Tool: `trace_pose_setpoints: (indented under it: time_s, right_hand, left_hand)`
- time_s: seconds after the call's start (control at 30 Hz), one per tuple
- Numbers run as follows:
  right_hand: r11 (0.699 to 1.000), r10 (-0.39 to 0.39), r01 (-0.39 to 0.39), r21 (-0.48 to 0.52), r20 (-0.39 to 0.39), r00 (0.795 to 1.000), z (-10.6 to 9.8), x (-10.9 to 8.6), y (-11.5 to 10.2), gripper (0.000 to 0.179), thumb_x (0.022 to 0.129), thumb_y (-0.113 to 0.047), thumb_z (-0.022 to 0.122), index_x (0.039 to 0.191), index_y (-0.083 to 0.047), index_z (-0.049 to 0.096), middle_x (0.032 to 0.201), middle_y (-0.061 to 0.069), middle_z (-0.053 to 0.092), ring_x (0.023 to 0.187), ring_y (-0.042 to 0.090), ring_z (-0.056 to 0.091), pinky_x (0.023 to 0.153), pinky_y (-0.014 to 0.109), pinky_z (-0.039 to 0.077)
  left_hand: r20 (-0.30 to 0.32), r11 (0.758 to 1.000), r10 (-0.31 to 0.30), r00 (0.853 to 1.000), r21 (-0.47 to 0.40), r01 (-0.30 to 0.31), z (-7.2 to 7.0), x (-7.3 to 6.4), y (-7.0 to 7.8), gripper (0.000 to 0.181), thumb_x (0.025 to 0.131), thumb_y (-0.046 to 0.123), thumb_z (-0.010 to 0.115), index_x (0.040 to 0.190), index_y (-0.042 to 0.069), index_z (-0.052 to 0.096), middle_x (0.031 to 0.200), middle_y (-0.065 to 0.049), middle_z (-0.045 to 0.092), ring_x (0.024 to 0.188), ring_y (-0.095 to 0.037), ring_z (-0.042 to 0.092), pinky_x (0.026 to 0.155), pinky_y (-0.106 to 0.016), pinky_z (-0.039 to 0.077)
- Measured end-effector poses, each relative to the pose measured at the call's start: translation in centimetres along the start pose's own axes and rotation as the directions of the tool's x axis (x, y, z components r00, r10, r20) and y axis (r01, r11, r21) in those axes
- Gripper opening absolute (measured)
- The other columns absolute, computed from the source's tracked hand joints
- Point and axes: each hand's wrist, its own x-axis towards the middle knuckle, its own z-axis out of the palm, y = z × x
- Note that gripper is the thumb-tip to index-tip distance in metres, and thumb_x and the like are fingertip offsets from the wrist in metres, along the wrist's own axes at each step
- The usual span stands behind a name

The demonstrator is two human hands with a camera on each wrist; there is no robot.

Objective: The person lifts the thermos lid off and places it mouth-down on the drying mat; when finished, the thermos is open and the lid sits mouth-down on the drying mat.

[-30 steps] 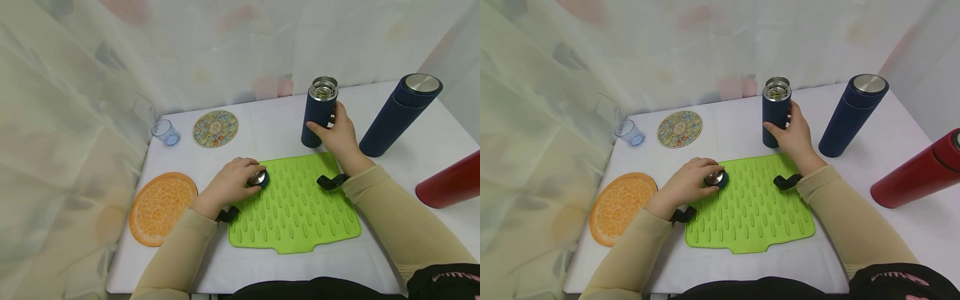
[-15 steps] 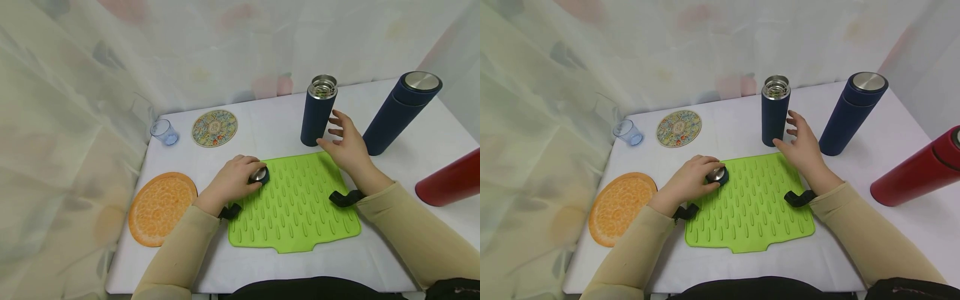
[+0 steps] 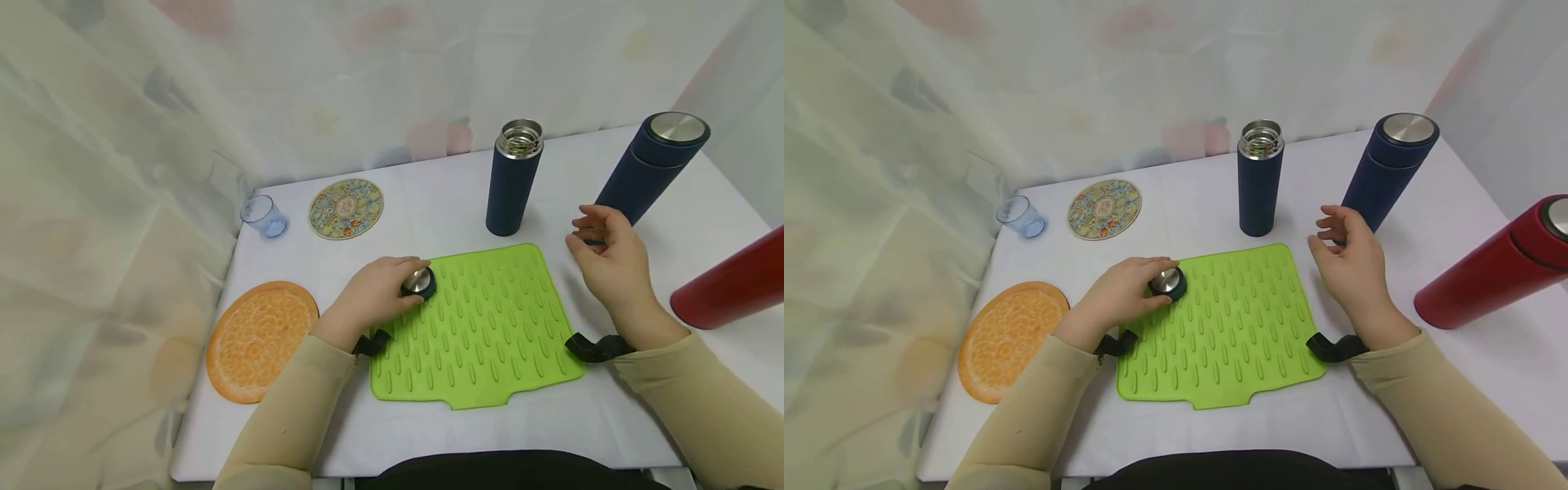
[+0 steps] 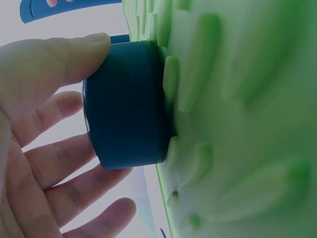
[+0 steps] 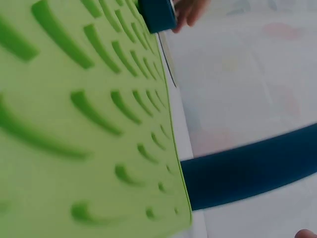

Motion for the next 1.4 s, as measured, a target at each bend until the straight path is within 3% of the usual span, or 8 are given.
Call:
trace_pose_setpoints:
  time_s: [0.23, 0.5, 0.63, 0.73, 0.9, 1.03, 1.13, 1.4]
  right_hand:
    - [0.99, 0.086, -0.054, 0.134, -0.249, 0.965, -0.7, -0.2, 1.0, 0.03, 0.107, -0.009, 0.065, 0.136, -0.013, 0.069, 0.113, -0.024, 0.061, 0.104, -0.003, 0.061, 0.085, 0.016, 0.049]
    - [0.966, 0.247, -0.209, 0.152, -0.299, 0.922, -1.3, 1.4, 1.1, 0.069, 0.104, -0.027, 0.073, 0.16, -0.031, 0.033, 0.152, -0.017, 0.042, 0.129, -0.002, 0.043, 0.105, 0.023, 0.042]
    - [0.948, 0.309, -0.277, 0.159, -0.241, 0.92, -1.5, 2.9, 1.1, 0.088, 0.104, -0.034, 0.074, 0.171, -0.04, 0.017, 0.177, -0.008, 0.029, 0.155, 0.009, 0.037, 0.126, 0.03, 0.035]
    - [0.944, 0.314, -0.282, 0.174, -0.198, 0.929, -1.4, 3.9, 1.3, 0.094, 0.104, -0.034, 0.075, 0.174, -0.038, 0.013, 0.181, -0.006, 0.027, 0.164, 0.015, 0.034, 0.135, 0.037, 0.03]
    - [0.949, 0.298, -0.264, 0.173, -0.21, 0.931, -1.1, 4.9, 1.6, 0.088, 0.104, -0.035, 0.075, 0.173, -0.032, 0.022, 0.177, -0.004, 0.037, 0.159, 0.013, 0.04, 0.133, 0.034, 0.031]
    - [0.958, 0.272, -0.243, 0.154, -0.211, 0.939, -1.2, 4.8, 1.6, 0.081, 0.102, -0.034, 0.079, 0.17, -0.035, 0.035, 0.171, -0.007, 0.045, 0.148, 0.011, 0.045, 0.123, 0.034, 0.037]
    - [0.972, 0.228, -0.214, 0.1, -0.169, 0.959, -1.2, 4.1, 1.3, 0.081, 0.099, -0.033, 0.083, 0.168, -0.036, 0.041, 0.169, -0.006, 0.05, 0.143, 0.012, 0.046, 0.12, 0.037, 0.038]
    - [1.0, 0.02, -0.02, 0.016, -0.019, 1.0, -0.6, 0.8, -0.8, 0.086, 0.087, -0.022, 0.095, 0.163, -0.027, 0.054, 0.156, 0.007, 0.063, 0.131, 0.012, 0.055, 0.11, 0.037, 0.044]
  left_hand:
    - [-0.073, 0.999, 0.033, 0.997, 0.009, -0.033, -0.2, -0.4, -0.3, 0.061, 0.102, 0.037, 0.082, 0.157, 0.019, 0.063, 0.152, -0.001, 0.069, 0.14, -0.027, 0.065, 0.121, -0.046, 0.05]
    - [-0.276, 0.982, 0.184, 0.943, 0.003, -0.191, -1.4, -1.6, 0.9, 0.033, 0.104, 0.029, 0.079, 0.134, 0.015, 0.078, 0.124, 0.0, 0.081, 0.117, -0.023, 0.076, 0.107, -0.042, 0.059]
    - [-0.373, 0.957, 0.272, 0.887, 0.005, -0.291, -2.1, -2.5, 2.0, 0.029, 0.103, 0.026, 0.081, 0.128, 0.013, 0.08, 0.116, 0.0, 0.083, 0.11, -0.02, 0.077, 0.103, -0.04, 0.06]
    - [-0.446, 0.929, 0.341, 0.828, 0.026, -0.369, -2.6, -3.3, 2.8, 0.028, 0.1, 0.023, 0.084, 0.125, 0.011, 0.081, 0.113, -0.001, 0.083, 0.107, -0.02, 0.079, 0.1, -0.039, 0.062]
    - [-0.556, 0.882, 0.422, 0.716, 0.07, -0.465, -3.4, -4.4, 4.1, 0.03, 0.093, 0.019, 0.089, 0.12, 0.008, 0.081, 0.109, -0.002, 0.083, 0.1, -0.021, 0.079, 0.093, -0.037, 0.064]
    - [-0.625, 0.869, 0.427, 0.653, 0.082, -0.489, -3.7, -4.8, 4.8, 0.04, 0.091, 0.017, 0.09, 0.127, 0.005, 0.078, 0.114, -0.007, 0.082, 0.102, -0.023, 0.079, 0.093, -0.037, 0.064]
    - [-0.655, 0.87, 0.409, 0.635, 0.07, -0.488, -3.8, -4.9, 5.1, 0.046, 0.089, 0.015, 0.091, 0.131, 0.004, 0.076, 0.121, -0.01, 0.081, 0.109, -0.026, 0.078, 0.098, -0.038, 0.064]
    - [-0.647, 0.861, 0.419, 0.637, 0.062, -0.505, -5.4, -5.1, 6.0, 0.05, 0.091, 0.015, 0.091, 0.137, 0.003, 0.074, 0.137, -0.014, 0.076, 0.126, -0.03, 0.074, 0.111, -0.04, 0.059]
